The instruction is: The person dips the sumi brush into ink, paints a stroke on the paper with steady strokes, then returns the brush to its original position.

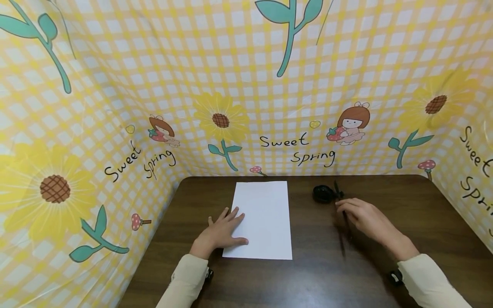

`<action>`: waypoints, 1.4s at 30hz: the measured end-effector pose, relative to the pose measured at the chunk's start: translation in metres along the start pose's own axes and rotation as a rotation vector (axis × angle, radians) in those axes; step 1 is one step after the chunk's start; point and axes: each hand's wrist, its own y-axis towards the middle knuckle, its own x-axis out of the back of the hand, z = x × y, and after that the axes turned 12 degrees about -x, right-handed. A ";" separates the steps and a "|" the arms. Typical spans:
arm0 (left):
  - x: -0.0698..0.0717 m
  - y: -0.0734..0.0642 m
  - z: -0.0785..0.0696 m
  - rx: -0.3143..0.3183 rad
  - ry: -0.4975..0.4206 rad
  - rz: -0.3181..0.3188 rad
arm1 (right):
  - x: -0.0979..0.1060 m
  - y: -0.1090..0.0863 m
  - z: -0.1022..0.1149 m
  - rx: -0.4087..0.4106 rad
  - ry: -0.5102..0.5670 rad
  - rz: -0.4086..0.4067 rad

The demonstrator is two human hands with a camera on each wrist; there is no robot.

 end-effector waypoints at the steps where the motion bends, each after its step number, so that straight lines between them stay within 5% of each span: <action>1: 0.000 0.000 0.000 0.000 0.000 0.000 | 0.002 0.001 0.001 -0.001 0.000 -0.005; 17: -0.001 0.000 0.001 0.007 0.003 0.000 | 0.015 0.016 0.008 0.027 0.061 -0.130; 27: 0.001 0.000 -0.001 0.005 -0.013 0.001 | 0.020 0.025 0.012 0.018 0.287 -0.148; 42: 0.000 0.000 0.000 0.003 -0.011 -0.003 | 0.020 0.038 0.014 -0.039 0.242 -0.278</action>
